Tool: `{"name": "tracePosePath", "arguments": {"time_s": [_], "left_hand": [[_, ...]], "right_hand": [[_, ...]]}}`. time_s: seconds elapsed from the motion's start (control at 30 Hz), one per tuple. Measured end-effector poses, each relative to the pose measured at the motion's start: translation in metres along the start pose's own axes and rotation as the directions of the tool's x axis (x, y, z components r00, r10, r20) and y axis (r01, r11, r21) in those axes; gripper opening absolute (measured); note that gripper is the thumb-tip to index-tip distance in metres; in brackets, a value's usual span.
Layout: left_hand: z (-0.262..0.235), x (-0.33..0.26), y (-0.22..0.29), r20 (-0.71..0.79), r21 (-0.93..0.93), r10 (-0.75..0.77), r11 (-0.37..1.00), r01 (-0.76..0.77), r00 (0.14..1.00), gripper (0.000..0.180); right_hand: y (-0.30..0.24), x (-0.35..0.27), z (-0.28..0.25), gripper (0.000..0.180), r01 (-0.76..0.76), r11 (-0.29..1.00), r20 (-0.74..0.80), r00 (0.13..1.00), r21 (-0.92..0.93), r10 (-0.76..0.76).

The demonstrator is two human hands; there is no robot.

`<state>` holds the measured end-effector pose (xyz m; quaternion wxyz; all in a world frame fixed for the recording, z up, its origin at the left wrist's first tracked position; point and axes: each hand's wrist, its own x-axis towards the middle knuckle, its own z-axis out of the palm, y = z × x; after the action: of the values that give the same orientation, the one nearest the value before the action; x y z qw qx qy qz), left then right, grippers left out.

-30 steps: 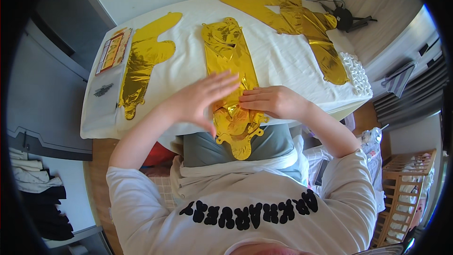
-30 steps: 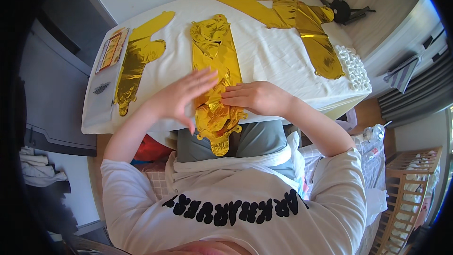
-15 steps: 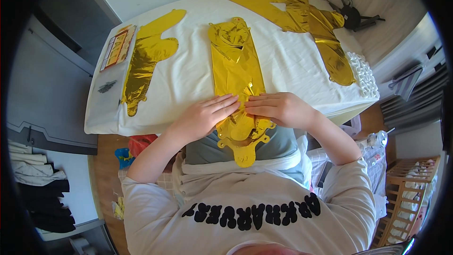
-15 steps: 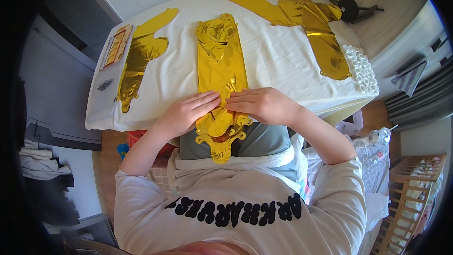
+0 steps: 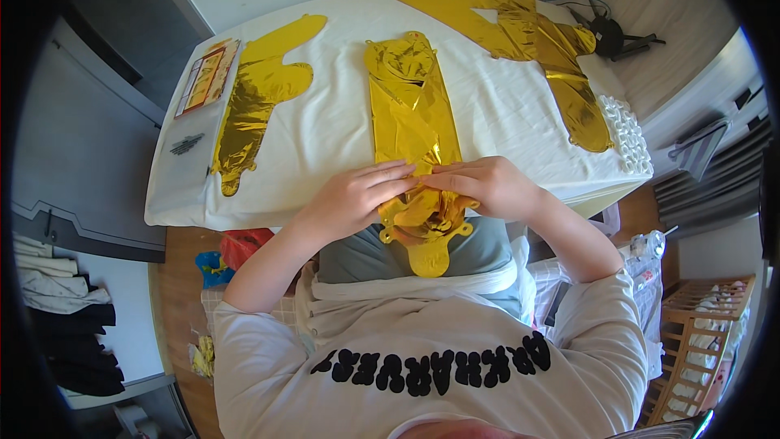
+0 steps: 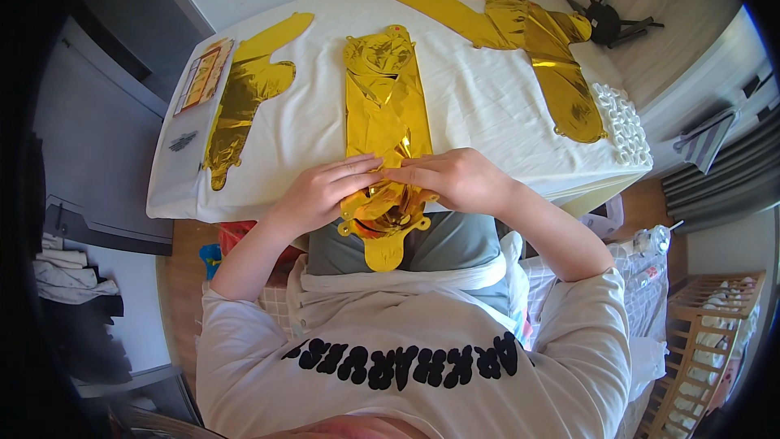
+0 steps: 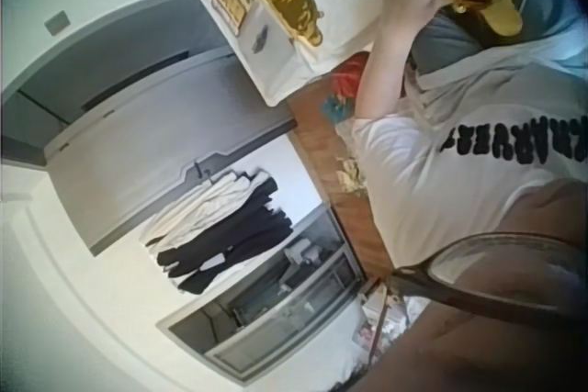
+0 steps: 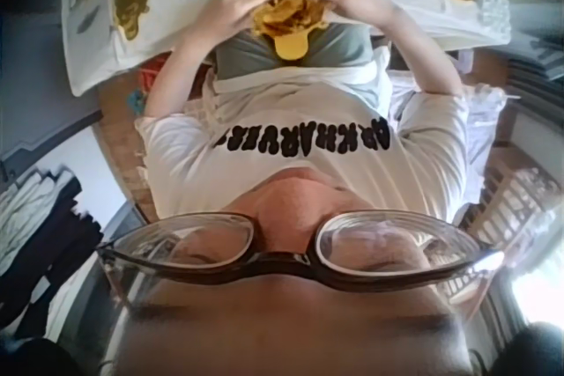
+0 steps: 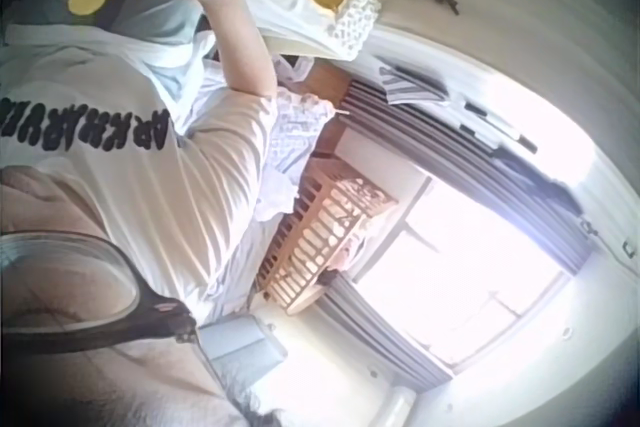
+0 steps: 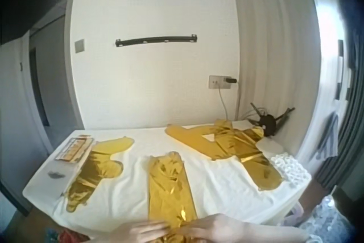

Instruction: The person takes off their glasses, then flattens and folds a foil balloon by hand on the table.

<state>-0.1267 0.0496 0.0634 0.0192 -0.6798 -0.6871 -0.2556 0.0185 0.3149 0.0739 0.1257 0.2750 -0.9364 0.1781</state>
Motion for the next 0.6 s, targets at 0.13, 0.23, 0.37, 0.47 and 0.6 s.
{"name": "tracePosePath", "arguments": {"time_s": [0.13,0.23,0.37,0.47,0.6], "left_hand": [[-0.001,0.005,0.004,0.0,-0.139,-0.172,0.975,0.171,0.985,0.035],[-0.01,0.014,0.005,0.044,-0.157,-0.288,0.944,0.291,0.957,0.029],[-0.015,0.024,-0.004,0.139,-0.323,-0.566,0.75,0.578,0.813,0.026],[0.005,0.021,-0.027,-0.001,-0.541,-0.569,0.692,0.478,0.822,0.025],[0.007,0.025,-0.033,-0.029,-0.711,-0.541,0.602,0.363,0.84,0.042]], "right_hand": [[0.007,0.001,-0.002,0.062,-0.166,0.979,0.095,0.983,0.12,0.155],[0.018,0.005,-0.001,0.049,-0.122,0.933,-0.067,0.986,0.339,0.153],[0.021,0.021,-0.015,0.029,-0.588,0.662,0.258,0.805,0.466,0.534],[0.032,0.032,-0.006,0.028,-0.598,0.4,0.301,0.746,0.694,0.594],[0.027,0.044,-0.014,0.034,-0.598,0.192,0.383,0.694,0.778,0.609]]}}
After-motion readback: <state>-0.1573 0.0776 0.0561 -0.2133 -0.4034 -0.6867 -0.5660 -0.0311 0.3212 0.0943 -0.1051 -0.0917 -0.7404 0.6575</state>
